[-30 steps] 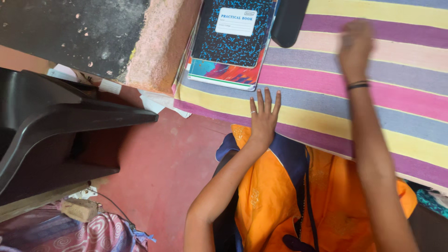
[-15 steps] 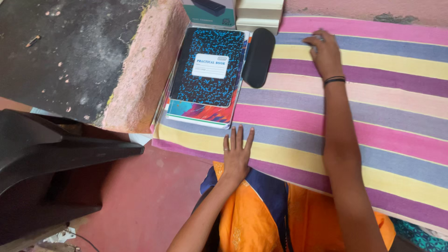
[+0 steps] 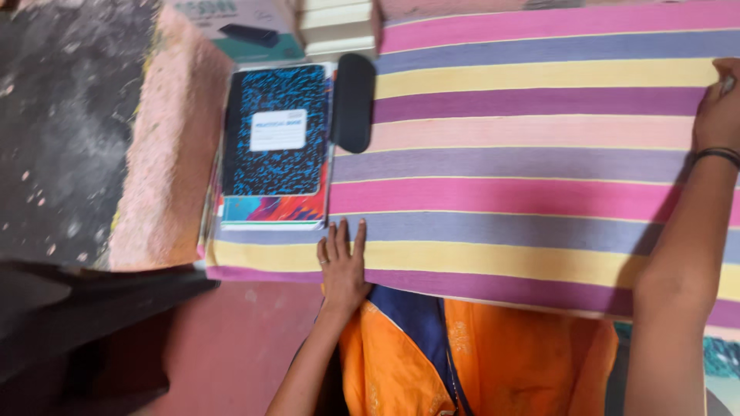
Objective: The person wipes a striped table surface with a cloth, moving a stack of books and a box aside to reach different areas. They repeatedly wipe the same surface and then return the items to their original positions.
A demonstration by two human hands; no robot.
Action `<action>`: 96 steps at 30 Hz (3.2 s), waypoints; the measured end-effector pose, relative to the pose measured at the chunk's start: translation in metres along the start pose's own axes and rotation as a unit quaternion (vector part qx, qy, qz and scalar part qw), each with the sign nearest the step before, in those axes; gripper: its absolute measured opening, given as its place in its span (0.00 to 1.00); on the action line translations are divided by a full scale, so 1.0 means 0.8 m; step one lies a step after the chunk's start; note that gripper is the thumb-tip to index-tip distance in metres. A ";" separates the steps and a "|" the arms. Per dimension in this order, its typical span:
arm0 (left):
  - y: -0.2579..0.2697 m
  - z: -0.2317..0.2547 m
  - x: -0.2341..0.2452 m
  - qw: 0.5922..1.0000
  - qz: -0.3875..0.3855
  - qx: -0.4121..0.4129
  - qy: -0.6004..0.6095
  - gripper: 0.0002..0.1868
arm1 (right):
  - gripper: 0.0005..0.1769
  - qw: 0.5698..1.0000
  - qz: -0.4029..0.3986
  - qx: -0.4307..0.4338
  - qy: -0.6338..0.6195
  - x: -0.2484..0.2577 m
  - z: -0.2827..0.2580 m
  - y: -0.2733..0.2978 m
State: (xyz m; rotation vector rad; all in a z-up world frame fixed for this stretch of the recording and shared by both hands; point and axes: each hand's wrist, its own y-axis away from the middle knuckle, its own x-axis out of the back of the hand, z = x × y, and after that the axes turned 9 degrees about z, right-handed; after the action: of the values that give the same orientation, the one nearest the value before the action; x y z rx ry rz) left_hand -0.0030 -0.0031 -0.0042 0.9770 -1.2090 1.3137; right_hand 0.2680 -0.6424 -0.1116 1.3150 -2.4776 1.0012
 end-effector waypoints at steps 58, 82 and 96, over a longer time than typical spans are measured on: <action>0.009 -0.009 -0.080 0.965 0.090 -0.051 -0.241 0.45 | 0.27 0.813 -0.485 0.236 -0.220 -0.114 -0.550 0.391; 0.005 -0.019 -0.021 0.985 -0.025 -0.054 -0.163 0.58 | 0.34 0.972 -0.164 0.168 -0.031 -0.389 -0.527 0.306; 0.005 -0.025 -0.040 0.989 0.003 -0.053 -0.137 0.63 | 0.39 0.949 -0.177 0.107 0.239 -0.173 -0.369 0.223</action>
State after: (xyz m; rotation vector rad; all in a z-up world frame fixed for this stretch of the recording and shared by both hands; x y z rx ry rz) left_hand -0.0016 0.0113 -0.0388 1.1026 -1.4756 1.1332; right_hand 0.1641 -0.2942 -0.0324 1.3171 -1.7453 1.3280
